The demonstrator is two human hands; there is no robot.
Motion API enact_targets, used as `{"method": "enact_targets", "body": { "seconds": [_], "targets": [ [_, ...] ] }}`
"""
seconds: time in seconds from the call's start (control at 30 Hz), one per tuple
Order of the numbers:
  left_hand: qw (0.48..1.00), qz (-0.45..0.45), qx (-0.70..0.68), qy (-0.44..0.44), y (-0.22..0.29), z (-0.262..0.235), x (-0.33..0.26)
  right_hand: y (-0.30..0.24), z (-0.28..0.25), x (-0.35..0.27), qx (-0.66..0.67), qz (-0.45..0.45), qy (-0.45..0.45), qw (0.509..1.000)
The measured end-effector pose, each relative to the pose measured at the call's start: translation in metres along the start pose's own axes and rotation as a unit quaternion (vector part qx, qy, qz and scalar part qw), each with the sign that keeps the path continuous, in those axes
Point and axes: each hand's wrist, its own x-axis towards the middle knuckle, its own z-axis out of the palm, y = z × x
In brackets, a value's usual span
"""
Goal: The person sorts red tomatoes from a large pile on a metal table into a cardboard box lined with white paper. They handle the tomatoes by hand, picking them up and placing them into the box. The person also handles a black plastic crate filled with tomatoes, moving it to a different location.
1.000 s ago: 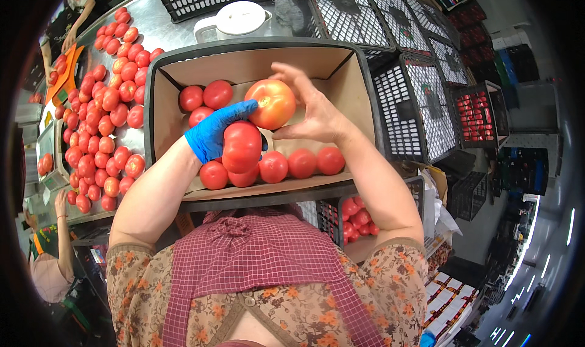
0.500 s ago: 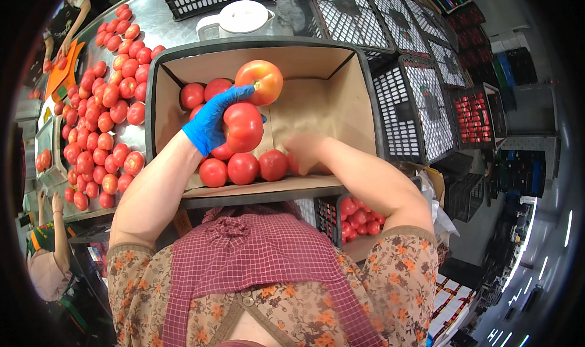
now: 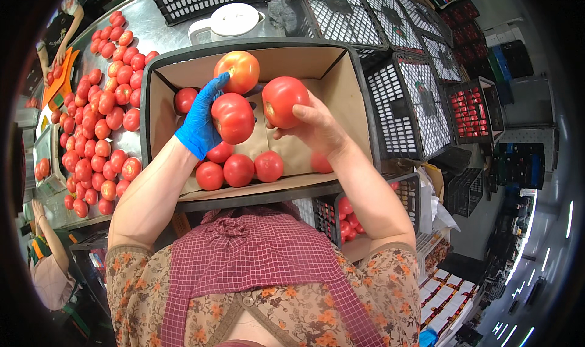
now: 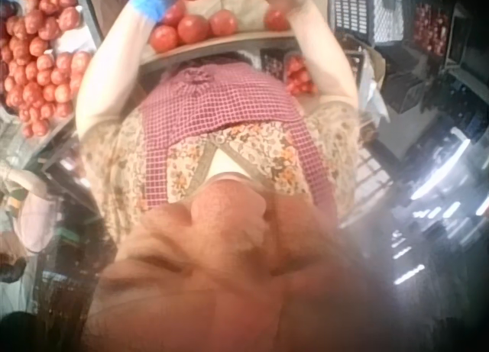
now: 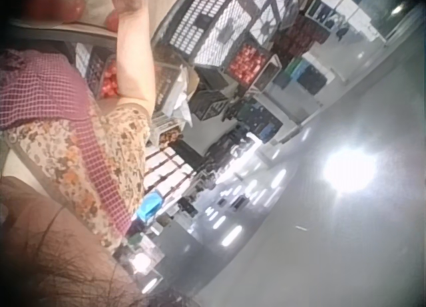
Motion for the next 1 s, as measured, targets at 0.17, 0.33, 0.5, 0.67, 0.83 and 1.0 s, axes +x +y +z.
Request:
{"method": "enact_targets", "body": {
  "seconds": [0.17,0.33,0.5,0.67,0.83,1.0],
  "targets": [
    [0.999,-0.015,-0.017,-0.04,-0.002,-0.004,0.004,0.009,0.0,-0.001,0.084,0.022,-0.004,0.996],
    [0.999,-0.038,-0.002,-0.007,-0.007,-0.003,0.004,0.017,-0.007,0.003,0.087,0.048,0.018,0.995],
    [0.996,-0.058,-0.034,-0.058,-0.003,0.008,-0.013,0.021,-0.005,0.009,0.0,0.062,0.127,0.99],
    [0.988,-0.051,-0.096,-0.114,-0.001,-0.001,-0.019,0.023,0.002,0.013,-0.163,0.023,0.161,0.973],
    [0.977,0.064,-0.164,-0.124,0.03,0.008,-0.045,0.009,-0.011,0.015,-0.271,-0.008,0.065,0.96],
    [0.95,0.256,-0.133,-0.122,0.089,-0.056,-0.069,0.045,-0.092,0.004,-0.653,0.208,-0.035,0.727]
  ]
}}
